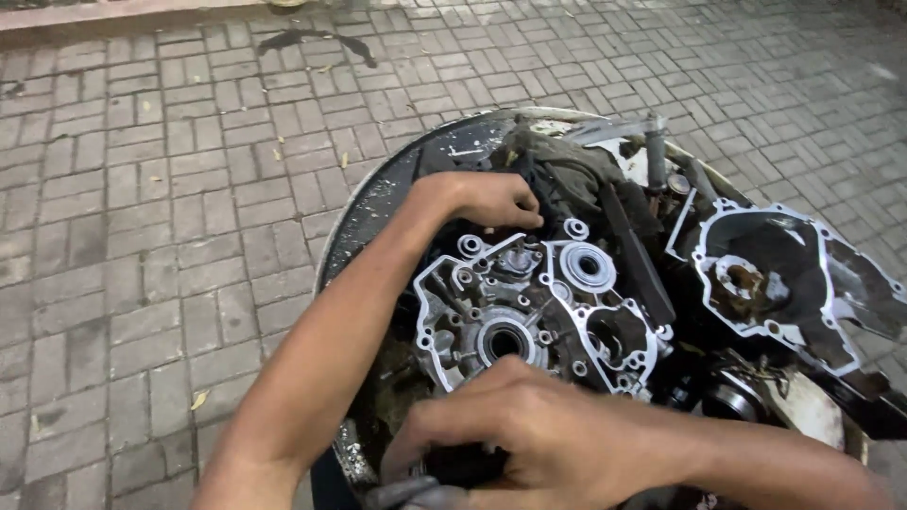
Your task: Cleaning and inspecting the internal components of a disassembled motorcycle engine casing using a small tool.
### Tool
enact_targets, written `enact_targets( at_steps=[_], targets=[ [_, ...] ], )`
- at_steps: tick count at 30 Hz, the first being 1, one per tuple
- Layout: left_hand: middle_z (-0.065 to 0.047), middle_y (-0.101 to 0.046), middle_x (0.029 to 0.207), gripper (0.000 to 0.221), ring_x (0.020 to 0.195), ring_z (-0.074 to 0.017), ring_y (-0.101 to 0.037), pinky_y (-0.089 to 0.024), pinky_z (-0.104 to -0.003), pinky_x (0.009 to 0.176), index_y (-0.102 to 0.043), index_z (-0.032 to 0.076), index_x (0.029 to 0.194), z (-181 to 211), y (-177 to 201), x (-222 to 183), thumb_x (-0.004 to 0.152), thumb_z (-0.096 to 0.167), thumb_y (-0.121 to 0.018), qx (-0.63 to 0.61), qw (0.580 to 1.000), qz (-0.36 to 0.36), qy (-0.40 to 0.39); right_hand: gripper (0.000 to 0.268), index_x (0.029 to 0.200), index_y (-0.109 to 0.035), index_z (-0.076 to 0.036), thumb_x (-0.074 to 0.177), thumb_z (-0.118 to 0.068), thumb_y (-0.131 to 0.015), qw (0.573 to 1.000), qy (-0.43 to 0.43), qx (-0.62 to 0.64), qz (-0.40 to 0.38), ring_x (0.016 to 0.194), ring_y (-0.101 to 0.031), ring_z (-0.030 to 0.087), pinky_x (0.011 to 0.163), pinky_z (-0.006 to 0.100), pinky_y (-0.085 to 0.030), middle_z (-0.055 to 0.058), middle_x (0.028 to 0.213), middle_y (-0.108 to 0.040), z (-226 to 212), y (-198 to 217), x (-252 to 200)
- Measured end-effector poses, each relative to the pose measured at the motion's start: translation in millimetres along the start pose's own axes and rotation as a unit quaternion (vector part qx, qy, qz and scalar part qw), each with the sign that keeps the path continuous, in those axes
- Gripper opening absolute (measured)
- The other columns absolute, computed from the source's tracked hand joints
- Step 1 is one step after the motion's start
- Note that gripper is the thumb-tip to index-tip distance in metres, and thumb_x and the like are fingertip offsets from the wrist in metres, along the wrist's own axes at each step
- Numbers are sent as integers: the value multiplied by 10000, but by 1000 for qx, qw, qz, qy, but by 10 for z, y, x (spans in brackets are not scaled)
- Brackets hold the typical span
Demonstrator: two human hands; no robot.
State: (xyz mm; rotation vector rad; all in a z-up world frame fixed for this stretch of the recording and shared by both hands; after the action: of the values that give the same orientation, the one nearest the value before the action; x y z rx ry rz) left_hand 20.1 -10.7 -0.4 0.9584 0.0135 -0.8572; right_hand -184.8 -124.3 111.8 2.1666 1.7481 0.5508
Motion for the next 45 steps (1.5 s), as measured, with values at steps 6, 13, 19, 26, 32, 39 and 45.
enact_targets(
  at_steps=[6,13,19,26,32,39,45],
  targets=[
    [7,-478,627,346,541,-125,-433,-364,-326,513,-594,135,810,-229,-35,261,1065,365,-551,-31,999,5,-33,141,1057,-654,-89,973,-45,-550,979,-47,-199,-2,864,-838,165,743,226,-739,63,982,-799,169,419,-149],
    [13,-551,754,321,628,-127,-476,-436,-330,610,-682,118,954,-40,14,30,1058,366,-506,-15,1000,8,-22,37,899,-635,-148,926,-167,-650,969,-154,-186,-56,582,-649,161,565,326,-470,-18,709,-722,422,481,-31],
    [-2,-572,788,358,658,-150,-471,-419,-345,648,-704,124,1084,-4,11,-8,1048,408,-489,12,1000,7,-3,148,953,-625,-106,981,-252,-630,984,-118,-119,-51,684,-628,150,622,306,-490,14,827,-694,562,428,7],
    [5,-605,855,426,679,-140,-475,-446,-341,686,-712,117,1216,23,13,-60,1040,424,-475,-12,1000,5,10,77,928,-625,-106,938,-178,-653,988,-128,-82,-37,728,-648,151,675,302,-534,11,829,-697,555,346,47],
    [5,-554,771,380,652,-145,-457,-428,-338,652,-707,122,1110,-54,0,18,1033,431,-499,-16,1000,8,-11,93,934,-605,-115,917,-143,-692,980,-183,-74,37,754,-661,135,695,294,-555,18,843,-704,536,262,96],
    [36,-515,657,346,578,-124,-406,-382,-329,571,-687,133,931,-82,-60,85,1060,407,-520,3,999,33,-40,95,948,-612,-116,934,-135,-703,968,-217,-74,101,639,-591,105,534,264,-485,17,913,-688,603,204,113],
    [25,-441,614,409,554,-143,-335,-314,-348,531,-533,132,738,-125,-97,198,1075,364,-550,40,995,59,-67,103,987,-633,-104,922,-148,-700,981,-180,-69,30,753,-629,124,679,288,-554,-3,866,-686,606,285,91]
  ],
)
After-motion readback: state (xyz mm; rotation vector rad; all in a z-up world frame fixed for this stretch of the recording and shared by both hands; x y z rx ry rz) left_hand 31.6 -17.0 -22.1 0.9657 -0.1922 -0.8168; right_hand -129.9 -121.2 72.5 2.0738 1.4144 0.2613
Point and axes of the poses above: each hand's wrist, its own x-axis towards the middle knuckle, its own y-axis out of the back of the hand, z = x × y, the point moved 1 cm from there along x, towards the middle knuckle
